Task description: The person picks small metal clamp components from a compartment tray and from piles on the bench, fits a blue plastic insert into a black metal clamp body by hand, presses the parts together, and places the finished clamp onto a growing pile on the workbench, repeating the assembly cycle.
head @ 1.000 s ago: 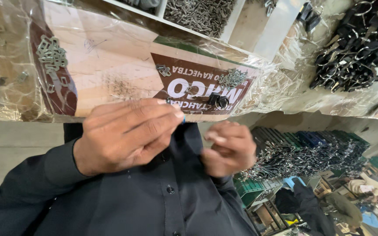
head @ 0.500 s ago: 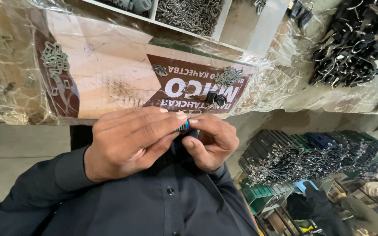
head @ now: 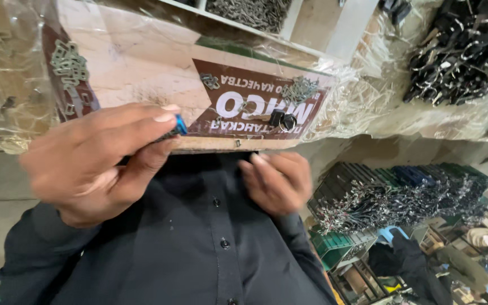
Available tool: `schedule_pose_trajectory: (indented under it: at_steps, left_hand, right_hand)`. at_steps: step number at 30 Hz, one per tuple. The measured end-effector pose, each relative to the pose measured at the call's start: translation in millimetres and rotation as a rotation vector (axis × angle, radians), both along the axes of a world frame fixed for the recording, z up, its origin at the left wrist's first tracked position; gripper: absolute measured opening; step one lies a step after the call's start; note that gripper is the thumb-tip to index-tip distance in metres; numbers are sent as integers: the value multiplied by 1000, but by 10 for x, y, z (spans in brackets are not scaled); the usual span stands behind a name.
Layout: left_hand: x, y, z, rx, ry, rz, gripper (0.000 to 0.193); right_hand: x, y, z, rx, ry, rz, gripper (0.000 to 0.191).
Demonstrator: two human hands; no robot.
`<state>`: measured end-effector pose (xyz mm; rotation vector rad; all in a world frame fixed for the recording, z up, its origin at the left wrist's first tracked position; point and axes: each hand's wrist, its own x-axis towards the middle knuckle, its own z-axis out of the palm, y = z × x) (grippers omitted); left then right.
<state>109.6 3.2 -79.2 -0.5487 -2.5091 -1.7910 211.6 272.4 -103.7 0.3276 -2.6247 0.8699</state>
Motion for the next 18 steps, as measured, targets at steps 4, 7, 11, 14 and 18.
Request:
schedule_pose_trajectory:
  at_steps: [4,7,11,14,18]
  left_hand:
    - [-10,9,74,36,22,-3,22]
    - [-33,34,114,45,37,-9,23]
    - [-27,69,101,45,51,-25,25]
    - [2,48,79,50,30,-50,27]
    - [30,40,51,43,47,-29,26]
  right_hand:
    - [-4,-104,-13,209,-113,16,39]
    - [-48,-104,-25,255,-88,18,39]
    - [-52,-53,-26,266,-81,36,39]
    - [-36,-25,-62,253,-73,54,40]
    - [-37,-1,-118,310,-13,84,34]
